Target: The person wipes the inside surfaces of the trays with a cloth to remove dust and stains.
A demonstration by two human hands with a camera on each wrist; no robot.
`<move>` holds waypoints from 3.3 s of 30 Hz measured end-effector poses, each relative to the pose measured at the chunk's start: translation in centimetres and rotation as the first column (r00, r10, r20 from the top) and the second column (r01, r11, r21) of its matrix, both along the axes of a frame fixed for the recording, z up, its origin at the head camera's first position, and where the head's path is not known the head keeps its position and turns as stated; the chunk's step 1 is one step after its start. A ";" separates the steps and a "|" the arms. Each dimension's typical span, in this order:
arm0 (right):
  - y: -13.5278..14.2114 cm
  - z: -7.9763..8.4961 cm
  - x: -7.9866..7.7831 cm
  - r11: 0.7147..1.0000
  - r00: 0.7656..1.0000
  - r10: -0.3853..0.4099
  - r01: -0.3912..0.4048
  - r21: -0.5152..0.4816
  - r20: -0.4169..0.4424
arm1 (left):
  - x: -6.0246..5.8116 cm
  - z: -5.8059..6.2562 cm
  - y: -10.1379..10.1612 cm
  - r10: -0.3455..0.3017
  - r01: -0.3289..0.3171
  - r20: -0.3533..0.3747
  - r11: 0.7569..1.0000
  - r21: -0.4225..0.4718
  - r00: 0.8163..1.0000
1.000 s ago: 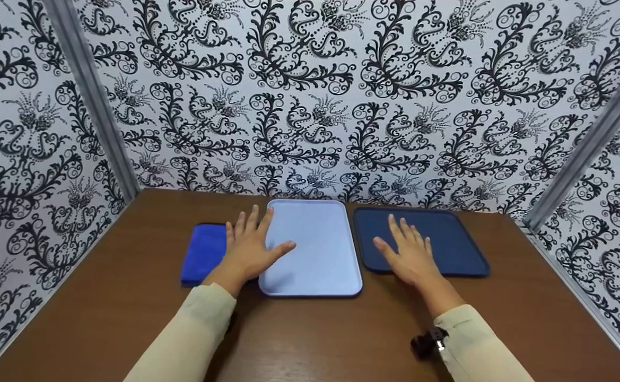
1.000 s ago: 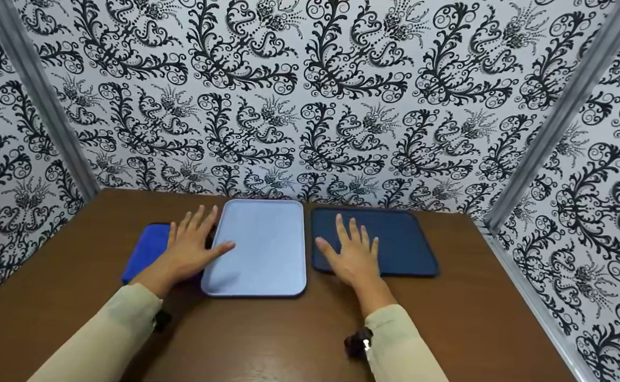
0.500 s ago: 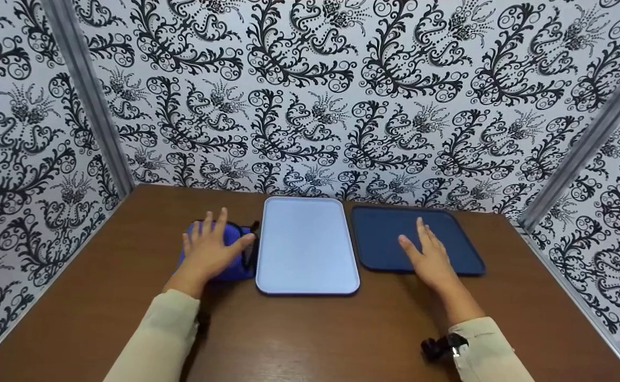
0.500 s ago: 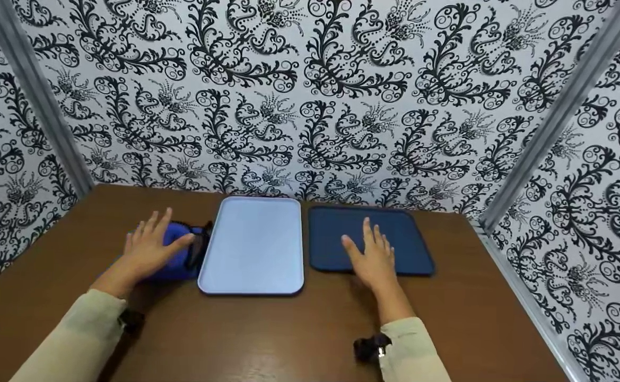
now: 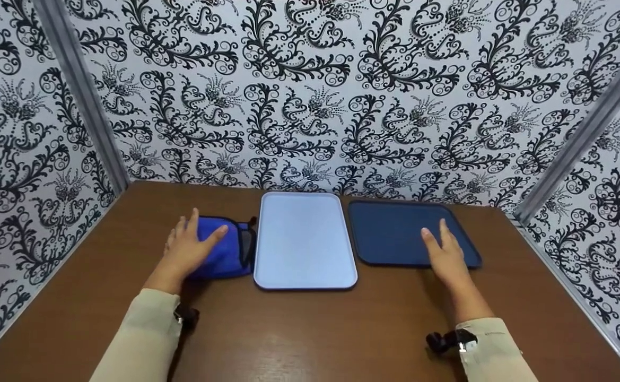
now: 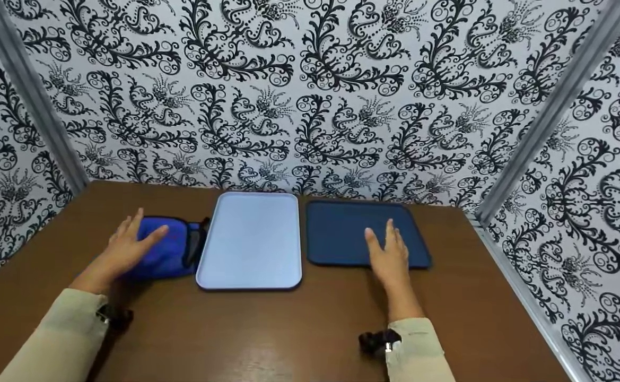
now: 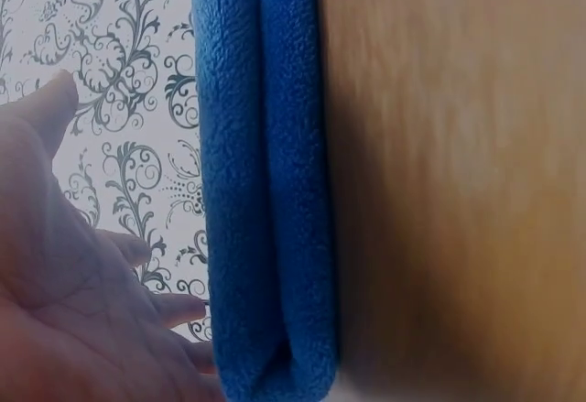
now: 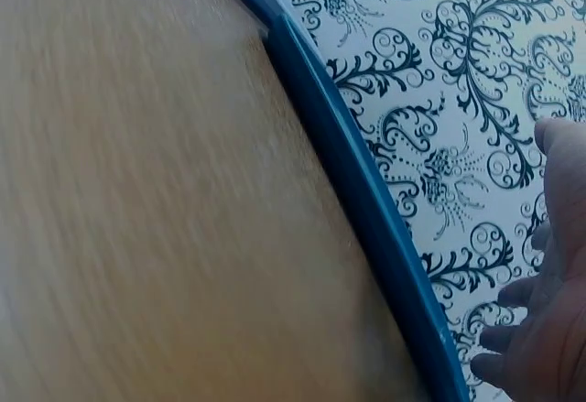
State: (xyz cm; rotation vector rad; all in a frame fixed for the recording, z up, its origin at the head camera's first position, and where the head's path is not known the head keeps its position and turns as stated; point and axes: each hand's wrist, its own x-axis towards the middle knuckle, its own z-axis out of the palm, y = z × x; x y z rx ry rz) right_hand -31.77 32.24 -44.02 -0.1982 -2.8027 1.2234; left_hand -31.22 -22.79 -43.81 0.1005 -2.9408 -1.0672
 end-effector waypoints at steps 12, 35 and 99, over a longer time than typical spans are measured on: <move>0.7 -0.2 1.0 0.928 0.948 -0.304 0.273 -0.252 -0.092 | 0.6 0.0 -1.0 -0.014 0.008 0.109 0.998 0.056 0.994; -1.4 1.5 2.0 0.017 0.834 -0.471 0.334 -0.943 0.287 | 0.7 0.7 -1.4 -0.014 0.009 0.159 0.999 0.032 0.987; -1.3 1.6 -1.4 -0.489 0.868 -0.199 0.315 -0.814 0.455 | 1.4 0.5 -3.2 0.112 -0.115 0.108 0.993 0.026 0.988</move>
